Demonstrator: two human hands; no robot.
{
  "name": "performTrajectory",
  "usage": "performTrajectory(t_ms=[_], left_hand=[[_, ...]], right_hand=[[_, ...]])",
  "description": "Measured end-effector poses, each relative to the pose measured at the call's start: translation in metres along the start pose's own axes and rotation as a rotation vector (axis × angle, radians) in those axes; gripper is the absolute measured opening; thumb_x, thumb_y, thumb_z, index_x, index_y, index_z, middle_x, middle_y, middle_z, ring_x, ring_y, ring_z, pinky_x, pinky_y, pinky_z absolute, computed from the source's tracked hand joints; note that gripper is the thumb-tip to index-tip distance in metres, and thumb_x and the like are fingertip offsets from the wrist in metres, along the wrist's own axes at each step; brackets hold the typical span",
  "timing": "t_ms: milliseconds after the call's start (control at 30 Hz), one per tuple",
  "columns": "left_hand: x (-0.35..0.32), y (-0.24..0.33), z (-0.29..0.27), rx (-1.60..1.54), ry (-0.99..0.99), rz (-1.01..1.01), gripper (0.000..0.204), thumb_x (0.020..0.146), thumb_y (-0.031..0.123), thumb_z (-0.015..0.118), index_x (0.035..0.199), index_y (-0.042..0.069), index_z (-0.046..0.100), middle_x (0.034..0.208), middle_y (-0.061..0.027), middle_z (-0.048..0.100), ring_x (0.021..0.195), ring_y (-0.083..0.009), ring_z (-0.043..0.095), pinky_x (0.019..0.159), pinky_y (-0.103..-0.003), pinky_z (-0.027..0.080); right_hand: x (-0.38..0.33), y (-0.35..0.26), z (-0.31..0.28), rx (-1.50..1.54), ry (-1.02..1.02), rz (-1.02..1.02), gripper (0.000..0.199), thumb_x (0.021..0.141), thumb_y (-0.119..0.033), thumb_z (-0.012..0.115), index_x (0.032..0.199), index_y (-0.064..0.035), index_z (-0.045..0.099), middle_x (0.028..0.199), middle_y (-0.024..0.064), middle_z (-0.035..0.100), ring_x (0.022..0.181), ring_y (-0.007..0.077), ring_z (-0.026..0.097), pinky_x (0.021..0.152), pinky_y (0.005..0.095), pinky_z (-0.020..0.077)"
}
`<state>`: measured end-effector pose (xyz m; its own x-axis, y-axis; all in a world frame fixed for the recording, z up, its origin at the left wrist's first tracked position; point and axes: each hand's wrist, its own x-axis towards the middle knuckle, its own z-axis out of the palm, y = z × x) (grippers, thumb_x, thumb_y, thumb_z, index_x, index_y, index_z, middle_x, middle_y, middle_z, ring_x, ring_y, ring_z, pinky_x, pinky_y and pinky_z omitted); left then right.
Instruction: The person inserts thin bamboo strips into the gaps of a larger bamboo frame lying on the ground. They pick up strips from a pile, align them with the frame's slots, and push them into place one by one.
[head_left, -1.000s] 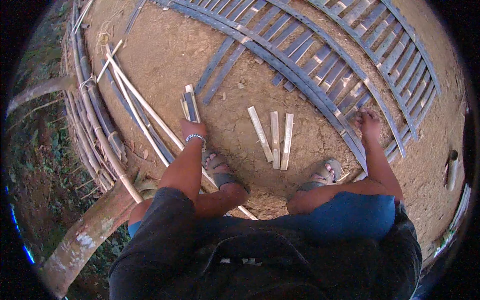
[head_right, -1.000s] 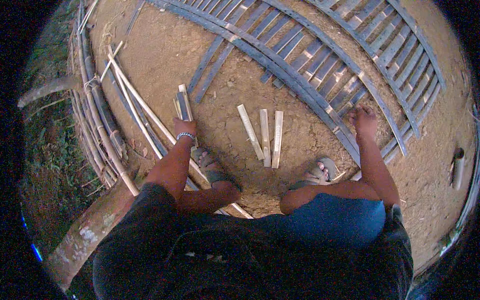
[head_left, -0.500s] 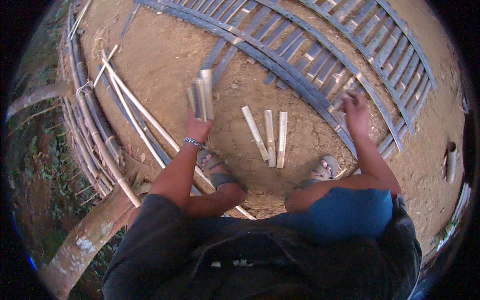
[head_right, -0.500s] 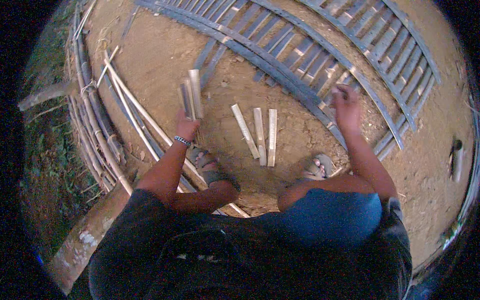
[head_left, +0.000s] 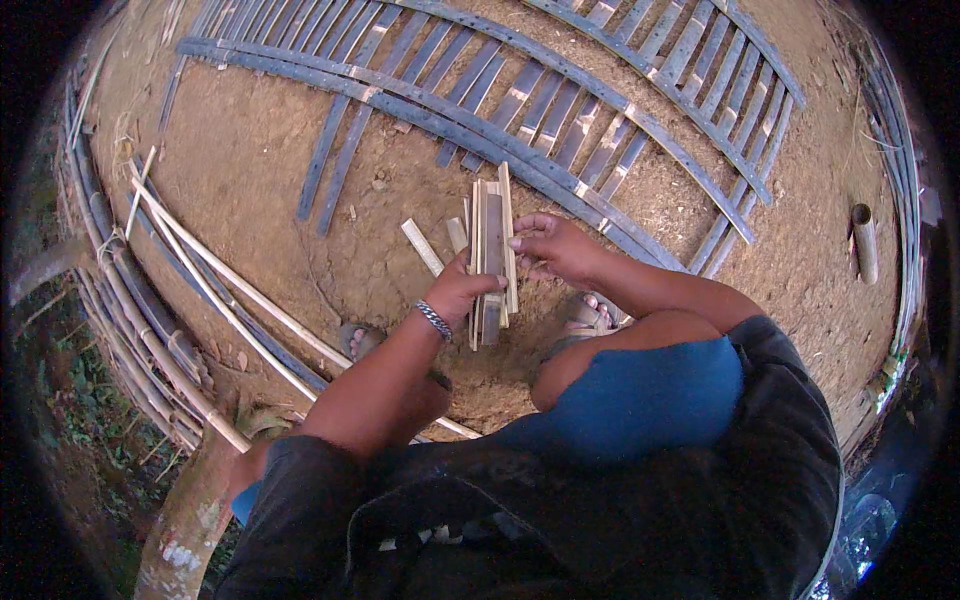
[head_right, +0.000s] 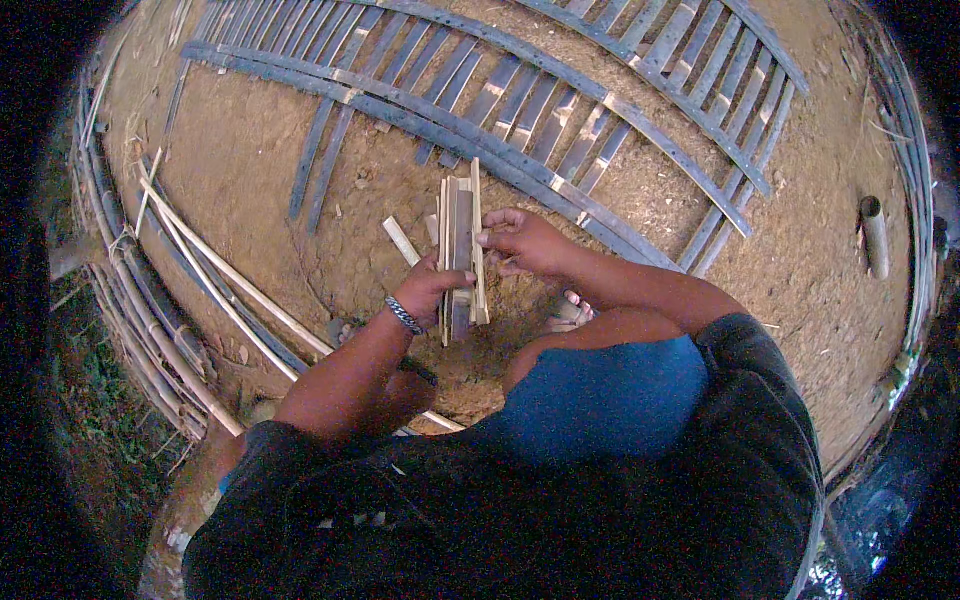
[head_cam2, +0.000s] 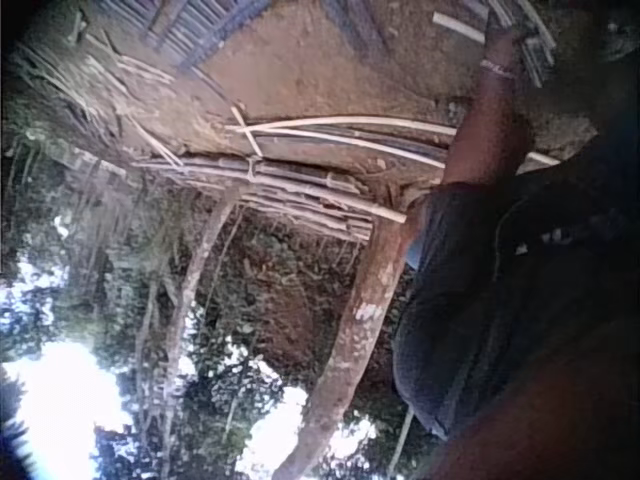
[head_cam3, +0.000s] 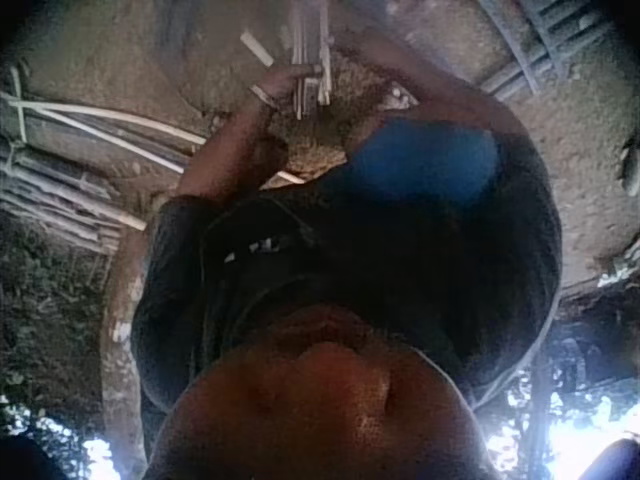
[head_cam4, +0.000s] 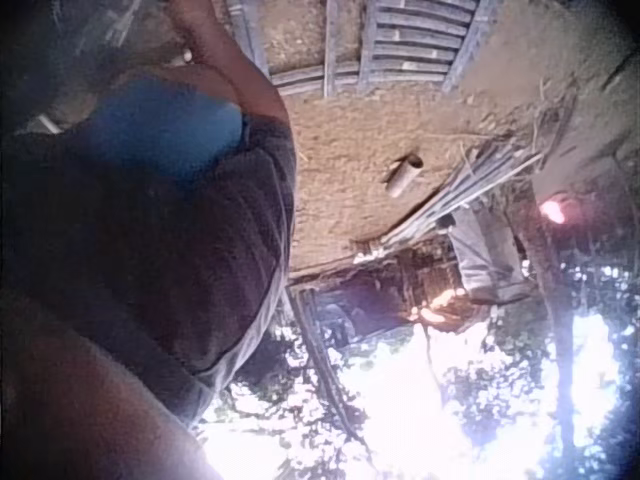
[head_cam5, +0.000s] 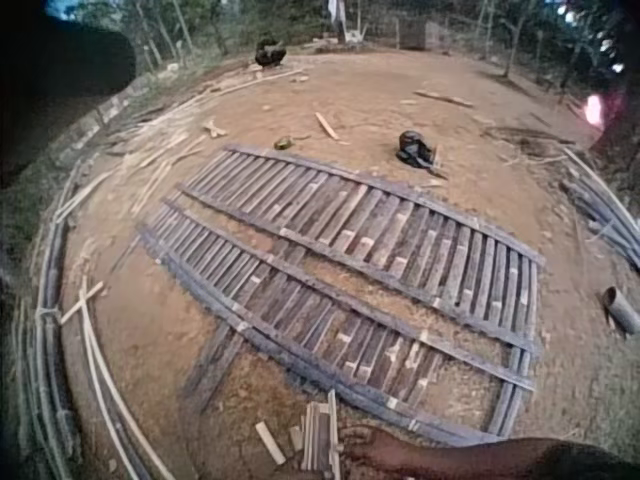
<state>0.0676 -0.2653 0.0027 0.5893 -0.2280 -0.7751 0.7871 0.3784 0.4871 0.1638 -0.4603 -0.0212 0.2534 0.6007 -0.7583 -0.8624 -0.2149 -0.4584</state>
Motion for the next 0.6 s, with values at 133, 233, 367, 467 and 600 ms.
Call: performTrajectory(t_ms=[133, 233, 367, 467, 600], left_hand=[[0.004, -0.002, -0.001, 0.045, 0.03, 0.035, 0.052, 0.073, 0.003, 0.067, 0.123, 0.002, 0.051, 0.104, -0.0084, 0.065, 0.091, -0.0207, 0.065, 0.081, -0.037, 0.054], [0.001, 0.01, 0.007, -0.031, 0.012, 0.001, 0.055, 0.073, 0.004, 0.067, 0.126, 0.002, 0.049, 0.106, -0.009, 0.064, 0.093, -0.0213, 0.065, 0.082, -0.038, 0.054], [0.004, 0.016, 0.01, -0.014, 0.029, 0.009, 0.052, 0.074, 0.006, 0.068, 0.123, 0.0, 0.051, 0.102, -0.0098, 0.066, 0.089, -0.0217, 0.066, 0.08, -0.038, 0.055], [0.006, 0.023, 0.012, -0.043, 0.045, -0.042, 0.049, 0.075, 0.005, 0.067, 0.121, 0.0, 0.053, 0.1, -0.0097, 0.066, 0.087, -0.0211, 0.066, 0.08, -0.036, 0.055], [0.018, 0.018, 0.004, -0.073, 0.038, -0.029, 0.049, 0.075, 0.003, 0.067, 0.122, 0.0, 0.05, 0.099, -0.0091, 0.065, 0.087, -0.0198, 0.065, 0.08, -0.037, 0.054]], right_hand=[[-0.007, -0.008, 0.01, 0.008, 0.03, -0.001, 0.032, 0.084, -0.025, 0.074, 0.105, -0.0111, 0.054, 0.086, -0.0024, 0.058, 0.073, 0.0083, 0.055, 0.064, 0.0272, 0.05], [-0.003, -0.006, 0.004, 0.033, 0.003, -0.029, 0.03, 0.084, -0.025, 0.074, 0.101, -0.0104, 0.054, 0.083, -0.0024, 0.057, 0.072, 0.0083, 0.055, 0.063, 0.0271, 0.05], [-0.003, -0.008, 0.0, 0.108, 0.013, -0.066, 0.025, 0.086, -0.024, 0.072, 0.098, -0.0086, 0.057, 0.08, -0.0012, 0.058, 0.069, 0.0096, 0.057, 0.061, 0.027, 0.0515], [-0.006, -0.006, -0.009, 0.175, 0.016, -0.076, 0.021, 0.088, -0.022, 0.07, 0.098, -0.0086, 0.058, 0.081, -0.0007, 0.059, 0.068, 0.0104, 0.058, 0.06, 0.0277, 0.0527], [-0.014, -0.006, -0.017, 0.212, 0.044, -0.089, 0.019, 0.089, -0.022, 0.068, 0.099, -0.0095, 0.058, 0.084, -0.0008, 0.058, 0.071, 0.0104, 0.058, 0.062, 0.0283, 0.0533]])
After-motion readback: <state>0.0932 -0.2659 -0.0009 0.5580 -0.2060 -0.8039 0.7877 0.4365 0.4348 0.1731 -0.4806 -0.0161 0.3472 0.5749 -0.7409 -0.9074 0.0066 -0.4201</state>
